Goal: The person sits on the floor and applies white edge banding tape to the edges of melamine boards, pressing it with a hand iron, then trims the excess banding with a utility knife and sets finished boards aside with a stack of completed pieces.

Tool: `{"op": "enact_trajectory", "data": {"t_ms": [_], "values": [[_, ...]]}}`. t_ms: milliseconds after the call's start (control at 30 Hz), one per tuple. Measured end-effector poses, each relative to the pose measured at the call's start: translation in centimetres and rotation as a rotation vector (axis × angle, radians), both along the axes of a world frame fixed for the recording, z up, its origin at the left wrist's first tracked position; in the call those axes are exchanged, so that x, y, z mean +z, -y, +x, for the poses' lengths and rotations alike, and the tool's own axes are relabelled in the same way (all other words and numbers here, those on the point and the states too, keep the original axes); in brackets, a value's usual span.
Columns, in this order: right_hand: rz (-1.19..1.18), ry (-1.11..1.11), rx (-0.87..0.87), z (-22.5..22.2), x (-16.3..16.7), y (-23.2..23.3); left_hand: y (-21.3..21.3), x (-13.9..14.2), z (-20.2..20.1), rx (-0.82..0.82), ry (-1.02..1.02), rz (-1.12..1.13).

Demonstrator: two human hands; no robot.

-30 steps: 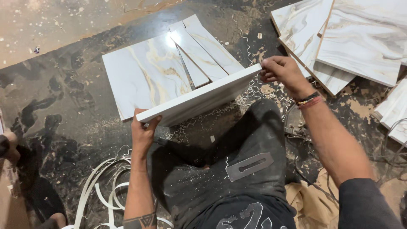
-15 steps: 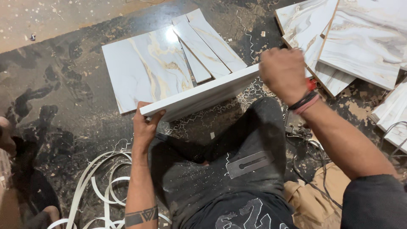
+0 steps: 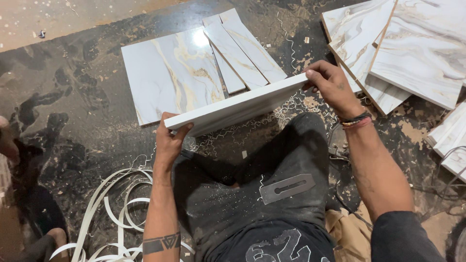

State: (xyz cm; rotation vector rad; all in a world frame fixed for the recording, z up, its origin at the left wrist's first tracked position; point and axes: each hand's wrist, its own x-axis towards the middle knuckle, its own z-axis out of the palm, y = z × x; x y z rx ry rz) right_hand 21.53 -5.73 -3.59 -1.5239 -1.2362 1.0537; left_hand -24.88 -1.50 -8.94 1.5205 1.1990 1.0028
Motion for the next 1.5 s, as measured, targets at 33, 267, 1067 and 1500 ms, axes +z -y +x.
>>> {"op": "enact_trajectory", "data": {"t_ms": [33,267,1067,1500], "values": [[-0.044,0.013,-0.058,0.2,-1.3,-0.2,0.1,0.0,0.0,0.008,-0.028,-0.047],[-0.195,0.548,0.094,2.2,-7.9,-1.6,0.4,-0.2,-0.3,-0.042,0.022,0.036],[0.131,0.914,0.655,-34.7,0.0,-9.9,-0.6,-4.0,-1.7,-0.127,0.118,0.086],[-0.209,0.344,0.201,-1.5,1.7,-6.6,3.0,0.7,1.5,0.341,-0.092,0.401]]}}
